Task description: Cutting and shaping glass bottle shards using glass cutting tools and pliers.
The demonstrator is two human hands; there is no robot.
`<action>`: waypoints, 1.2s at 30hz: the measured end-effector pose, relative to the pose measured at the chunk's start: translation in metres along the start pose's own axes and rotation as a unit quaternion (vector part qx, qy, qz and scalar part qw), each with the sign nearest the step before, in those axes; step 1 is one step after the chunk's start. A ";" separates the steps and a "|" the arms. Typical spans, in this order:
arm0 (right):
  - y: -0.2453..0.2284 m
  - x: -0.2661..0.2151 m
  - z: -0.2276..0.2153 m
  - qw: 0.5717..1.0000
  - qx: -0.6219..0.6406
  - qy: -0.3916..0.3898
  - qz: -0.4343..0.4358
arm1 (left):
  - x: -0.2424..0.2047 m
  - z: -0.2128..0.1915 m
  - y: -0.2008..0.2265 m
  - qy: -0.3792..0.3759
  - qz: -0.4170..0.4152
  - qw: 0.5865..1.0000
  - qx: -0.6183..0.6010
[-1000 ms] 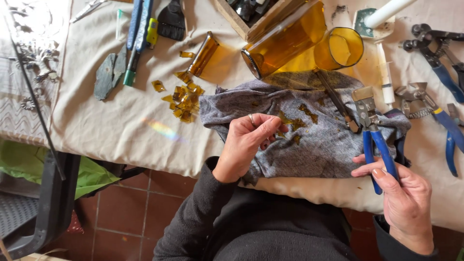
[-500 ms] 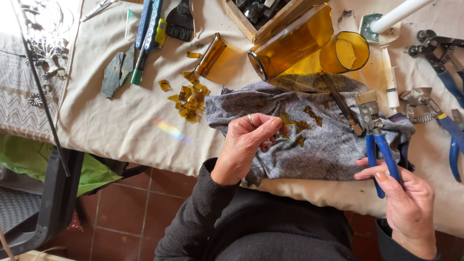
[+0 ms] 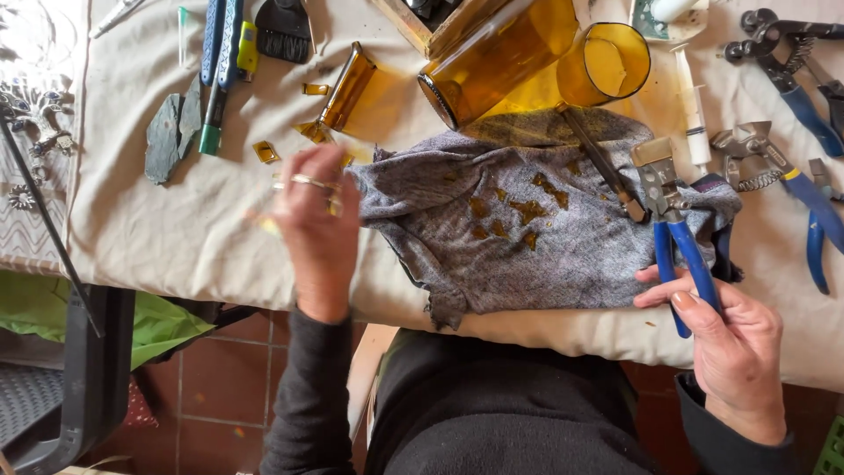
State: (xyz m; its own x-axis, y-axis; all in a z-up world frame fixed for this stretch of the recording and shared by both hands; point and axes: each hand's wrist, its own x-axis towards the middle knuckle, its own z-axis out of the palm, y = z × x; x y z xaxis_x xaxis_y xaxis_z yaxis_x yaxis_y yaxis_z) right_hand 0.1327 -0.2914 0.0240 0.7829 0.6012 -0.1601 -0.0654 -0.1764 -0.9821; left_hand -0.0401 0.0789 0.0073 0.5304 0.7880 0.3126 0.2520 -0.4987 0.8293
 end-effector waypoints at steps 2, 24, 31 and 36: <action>0.000 0.000 0.000 1.000 0.001 -0.003 -0.002 | -0.012 0.012 0.018 -0.019 0.075 0.995 0.064; -0.001 -0.001 -0.001 1.000 0.007 0.006 0.015 | -0.033 0.093 0.058 -0.261 0.172 0.938 0.148; 0.003 0.001 -0.004 1.000 0.015 0.001 0.001 | -0.039 0.078 0.042 -0.228 -0.039 0.964 -0.129; 0.005 0.002 -0.002 1.000 0.013 0.002 -0.006 | -0.032 0.074 0.038 -0.296 -0.267 0.844 -0.358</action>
State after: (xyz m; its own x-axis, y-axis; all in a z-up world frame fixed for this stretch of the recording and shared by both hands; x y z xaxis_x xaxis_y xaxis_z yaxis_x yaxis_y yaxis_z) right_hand 0.1350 -0.2927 0.0192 0.7860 0.6002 -0.1482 -0.0717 -0.1496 -0.9861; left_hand 0.0120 0.0080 -0.0052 0.8611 0.4062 -0.3060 0.1427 0.3845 0.9120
